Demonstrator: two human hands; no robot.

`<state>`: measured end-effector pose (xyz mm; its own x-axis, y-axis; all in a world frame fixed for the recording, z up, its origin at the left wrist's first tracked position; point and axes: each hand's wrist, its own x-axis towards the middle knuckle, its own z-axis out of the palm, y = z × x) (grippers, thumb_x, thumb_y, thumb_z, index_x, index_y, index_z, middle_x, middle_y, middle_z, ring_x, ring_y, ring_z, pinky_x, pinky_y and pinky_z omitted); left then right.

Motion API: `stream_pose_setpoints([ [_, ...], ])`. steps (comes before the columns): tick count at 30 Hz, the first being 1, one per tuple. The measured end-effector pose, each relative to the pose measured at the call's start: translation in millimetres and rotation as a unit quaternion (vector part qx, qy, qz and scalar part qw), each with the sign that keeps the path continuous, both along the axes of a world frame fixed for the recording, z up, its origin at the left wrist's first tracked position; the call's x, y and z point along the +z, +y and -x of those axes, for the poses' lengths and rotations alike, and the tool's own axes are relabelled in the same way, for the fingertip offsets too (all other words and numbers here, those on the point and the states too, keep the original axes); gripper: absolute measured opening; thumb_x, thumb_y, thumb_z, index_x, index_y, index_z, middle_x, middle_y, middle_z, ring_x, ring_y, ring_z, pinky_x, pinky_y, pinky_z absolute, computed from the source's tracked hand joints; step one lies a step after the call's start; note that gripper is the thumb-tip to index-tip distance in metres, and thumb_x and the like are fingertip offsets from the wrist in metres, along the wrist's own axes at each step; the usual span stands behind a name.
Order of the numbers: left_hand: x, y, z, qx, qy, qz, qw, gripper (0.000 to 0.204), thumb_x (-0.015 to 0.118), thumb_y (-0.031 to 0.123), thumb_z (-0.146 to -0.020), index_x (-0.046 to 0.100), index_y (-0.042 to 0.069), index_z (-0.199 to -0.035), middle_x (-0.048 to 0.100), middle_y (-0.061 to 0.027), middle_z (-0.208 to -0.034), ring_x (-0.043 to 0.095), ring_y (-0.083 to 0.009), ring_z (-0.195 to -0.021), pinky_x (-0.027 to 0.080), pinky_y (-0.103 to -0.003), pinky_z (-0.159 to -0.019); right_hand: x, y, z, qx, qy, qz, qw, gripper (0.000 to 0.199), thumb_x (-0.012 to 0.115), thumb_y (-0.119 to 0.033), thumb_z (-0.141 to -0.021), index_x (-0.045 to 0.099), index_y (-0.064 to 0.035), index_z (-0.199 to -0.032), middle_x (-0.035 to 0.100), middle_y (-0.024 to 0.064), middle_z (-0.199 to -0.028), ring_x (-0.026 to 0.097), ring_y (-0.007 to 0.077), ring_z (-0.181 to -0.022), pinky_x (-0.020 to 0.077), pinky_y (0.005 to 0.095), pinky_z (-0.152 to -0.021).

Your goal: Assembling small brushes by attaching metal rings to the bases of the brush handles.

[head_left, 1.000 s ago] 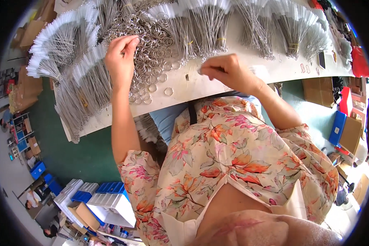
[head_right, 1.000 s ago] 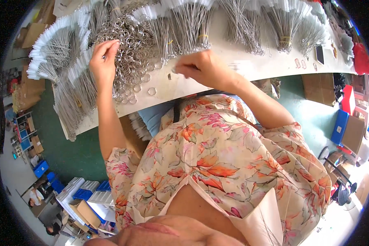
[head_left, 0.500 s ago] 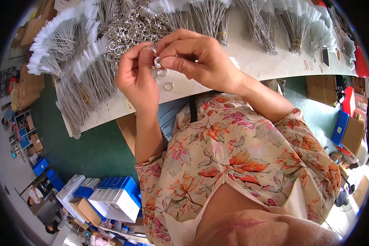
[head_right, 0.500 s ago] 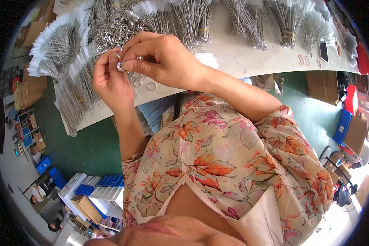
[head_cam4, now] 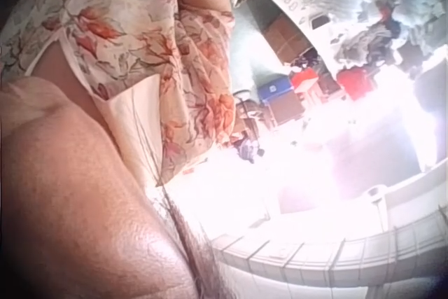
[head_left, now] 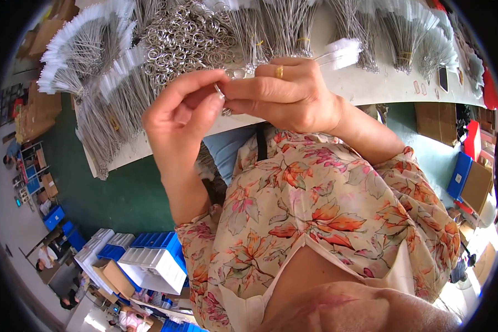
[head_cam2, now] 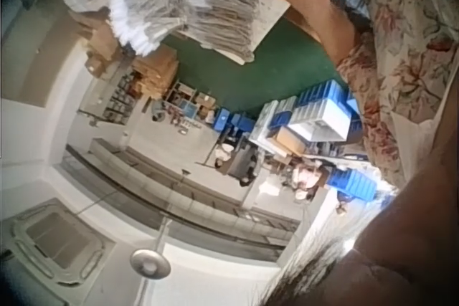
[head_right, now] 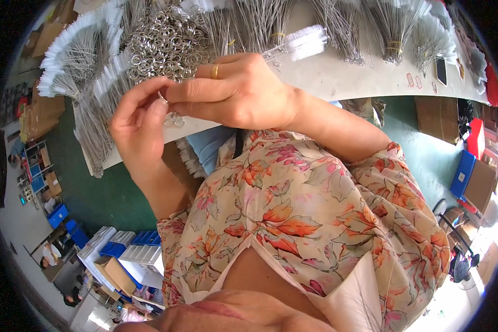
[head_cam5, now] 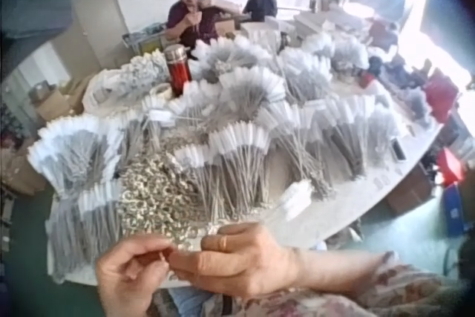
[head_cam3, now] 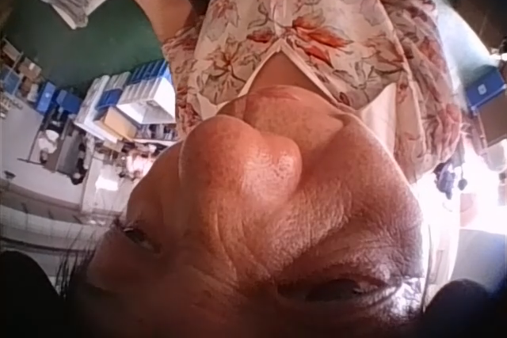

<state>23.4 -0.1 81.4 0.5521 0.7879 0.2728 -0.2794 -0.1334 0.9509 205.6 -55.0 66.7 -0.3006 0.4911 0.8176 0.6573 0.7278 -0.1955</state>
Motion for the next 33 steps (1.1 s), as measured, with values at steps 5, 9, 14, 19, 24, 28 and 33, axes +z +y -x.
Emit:
stream_pose_setpoints([
  [5,16.1,-15.2,0.3,0.120,0.079,-0.190,0.971,0.035,0.059,-0.013,-0.074,0.057,-0.010,-0.108,0.061,-0.0187,-0.101,0.062,-0.0148,-0.079,0.054,-0.024,-0.069,10.8,-0.1,2.9,0.079,0.233,0.157,0.956,0.013,0.067,-0.010,-0.075,0.068,-0.0049,-0.087,0.062,0.0013,-0.085,0.056,0.0117,-0.058,0.0478,0.0235,-0.054],
  [9,9.2,-10.6,-4.1,0.166,0.034,-0.244,0.955,0.034,0.060,-0.014,-0.073,0.057,-0.012,-0.107,0.061,-0.0215,-0.101,0.064,-0.0186,-0.076,0.055,-0.026,-0.067,36.2,0.9,6.6,0.181,0.508,0.492,0.683,0.018,0.062,-0.018,-0.087,0.066,-0.0010,-0.091,0.062,0.0005,-0.073,0.047,0.0043,-0.056,0.0405,0.0194,-0.051],
  [14,-1.0,-2.1,-7.0,0.186,0.029,-0.306,0.933,0.034,0.062,-0.012,-0.072,0.058,-0.011,-0.105,0.063,-0.0194,-0.097,0.064,-0.0182,-0.076,0.055,-0.026,-0.066,34.2,7.0,11.2,0.194,0.495,0.474,0.702,0.017,0.065,-0.018,-0.085,0.065,-0.0011,-0.089,0.062,0.0015,-0.074,0.047,0.0047,-0.054,0.0402,0.0200,-0.051],
  [19,-1.4,-0.8,-4.8,0.201,0.059,-0.320,0.924,0.031,0.064,-0.009,-0.072,0.060,-0.010,-0.103,0.065,-0.0173,-0.093,0.065,-0.0172,-0.074,0.054,-0.025,-0.065,30.6,13.4,10.7,0.193,0.467,0.480,0.717,0.016,0.063,-0.017,-0.086,0.064,-0.0014,-0.089,0.060,0.0004,-0.074,0.048,0.0046,-0.055,0.0394,0.0193,-0.050],
  [24,0.3,4.6,4.2,0.148,0.069,-0.288,0.944,0.029,0.062,-0.009,-0.073,0.061,-0.010,-0.103,0.064,-0.0184,-0.094,0.064,-0.0176,-0.076,0.054,-0.024,-0.065,40.9,23.9,-10.7,0.286,0.394,0.564,0.666,0.016,0.058,-0.017,-0.089,0.061,-0.0017,-0.093,0.060,0.0013,-0.077,0.054,0.0091,-0.066,0.0449,0.0237,-0.056],
  [28,-0.7,11.7,5.3,0.097,0.011,-0.220,0.971,0.029,0.060,-0.011,-0.075,0.060,-0.010,-0.103,0.064,-0.0190,-0.095,0.064,-0.0177,-0.081,0.053,-0.024,-0.068,46.8,19.7,-10.1,0.237,0.267,0.497,0.791,0.011,0.061,-0.009,-0.085,0.062,-0.0004,-0.093,0.061,0.0018,-0.070,0.053,0.0085,-0.061,0.0418,0.0242,-0.052],
  [33,-2.1,18.9,13.1,0.013,-0.019,-0.099,0.995,0.030,0.055,-0.014,-0.076,0.059,-0.011,-0.106,0.062,-0.0194,-0.100,0.063,-0.0179,-0.086,0.051,-0.025,-0.077,33.0,18.4,1.6,0.201,0.306,0.563,0.740,0.015,0.061,-0.015,-0.087,0.063,-0.0007,-0.091,0.059,0.0003,-0.074,0.048,0.0037,-0.058,0.0387,0.0180,-0.049],
])
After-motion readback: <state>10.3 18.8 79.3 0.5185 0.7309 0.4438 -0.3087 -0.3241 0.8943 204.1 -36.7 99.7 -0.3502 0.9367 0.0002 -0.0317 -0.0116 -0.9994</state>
